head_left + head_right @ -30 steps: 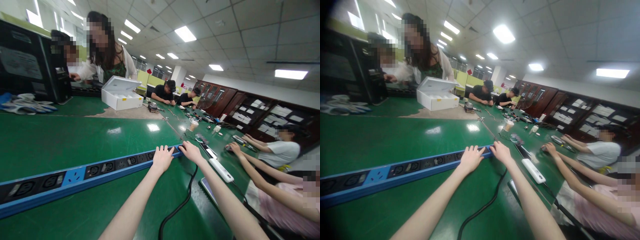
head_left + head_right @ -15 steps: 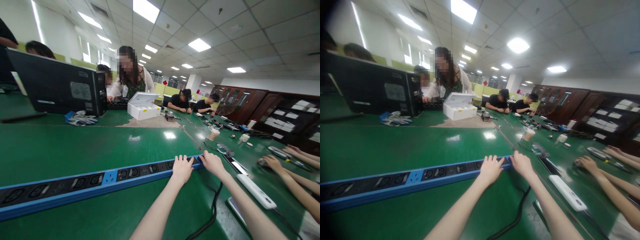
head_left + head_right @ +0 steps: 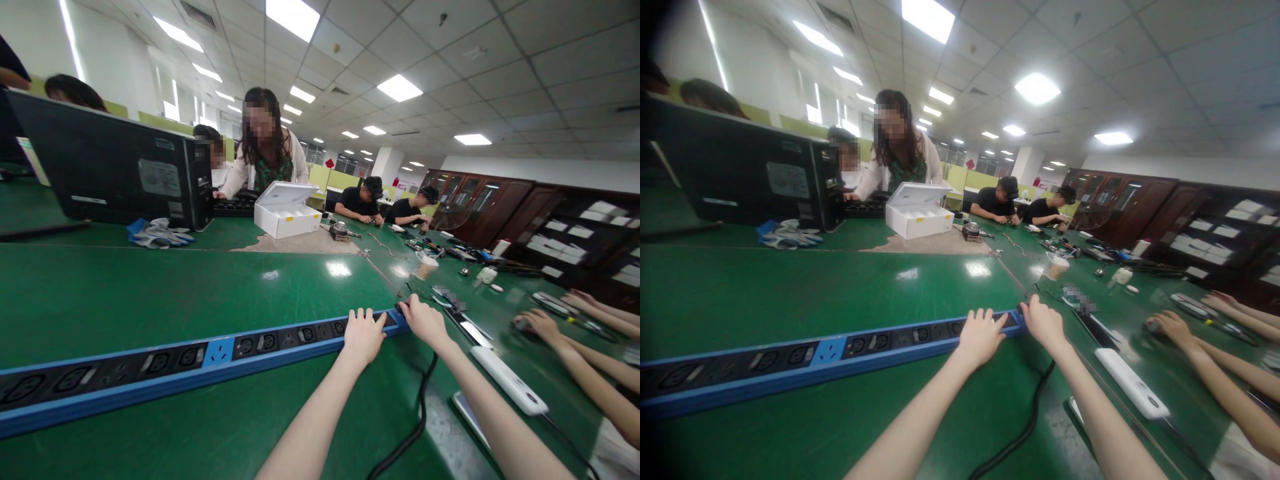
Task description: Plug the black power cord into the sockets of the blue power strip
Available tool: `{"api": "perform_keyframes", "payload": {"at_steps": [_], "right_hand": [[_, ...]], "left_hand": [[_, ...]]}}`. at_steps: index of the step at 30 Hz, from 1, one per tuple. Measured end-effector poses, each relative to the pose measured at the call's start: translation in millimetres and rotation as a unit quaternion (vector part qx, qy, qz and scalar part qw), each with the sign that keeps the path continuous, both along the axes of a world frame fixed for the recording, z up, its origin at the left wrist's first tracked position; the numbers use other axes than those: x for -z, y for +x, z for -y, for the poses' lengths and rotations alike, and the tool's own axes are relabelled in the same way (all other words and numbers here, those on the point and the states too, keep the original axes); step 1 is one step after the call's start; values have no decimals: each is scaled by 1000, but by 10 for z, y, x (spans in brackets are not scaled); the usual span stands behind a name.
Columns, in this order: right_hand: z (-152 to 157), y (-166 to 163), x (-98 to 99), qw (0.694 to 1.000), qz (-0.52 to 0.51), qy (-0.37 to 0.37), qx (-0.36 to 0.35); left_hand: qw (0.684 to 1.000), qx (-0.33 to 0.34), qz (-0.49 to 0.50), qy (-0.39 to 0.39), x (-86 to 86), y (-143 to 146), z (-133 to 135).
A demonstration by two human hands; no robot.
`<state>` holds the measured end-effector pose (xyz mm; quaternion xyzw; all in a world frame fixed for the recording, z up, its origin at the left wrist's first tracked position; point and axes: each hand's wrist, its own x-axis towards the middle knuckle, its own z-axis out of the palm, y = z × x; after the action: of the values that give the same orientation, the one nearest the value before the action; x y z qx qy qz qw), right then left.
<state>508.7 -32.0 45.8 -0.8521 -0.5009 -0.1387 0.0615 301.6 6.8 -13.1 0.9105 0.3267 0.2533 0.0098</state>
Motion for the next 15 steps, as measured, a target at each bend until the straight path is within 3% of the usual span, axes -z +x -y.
{"api": "perform_keyframes", "payload": {"at_steps": [4, 10, 12, 15], "right_hand": [[50, 262, -19, 966, -241, 90, -28], [319, 652, -303, 878, -414, 225, -78], [399, 694, -441, 874, -422, 226, -82], [452, 732, -575, 903, -376, 183, -97]], "left_hand": [[1000, -3, -1, 0, -3, -5, -5], [1000, -3, 0, -6, -29, -7, 2], [1000, -2, 5, -11, -28, -1, 9], [1000, 3, 13, -16, -8, 14, 7]]}}
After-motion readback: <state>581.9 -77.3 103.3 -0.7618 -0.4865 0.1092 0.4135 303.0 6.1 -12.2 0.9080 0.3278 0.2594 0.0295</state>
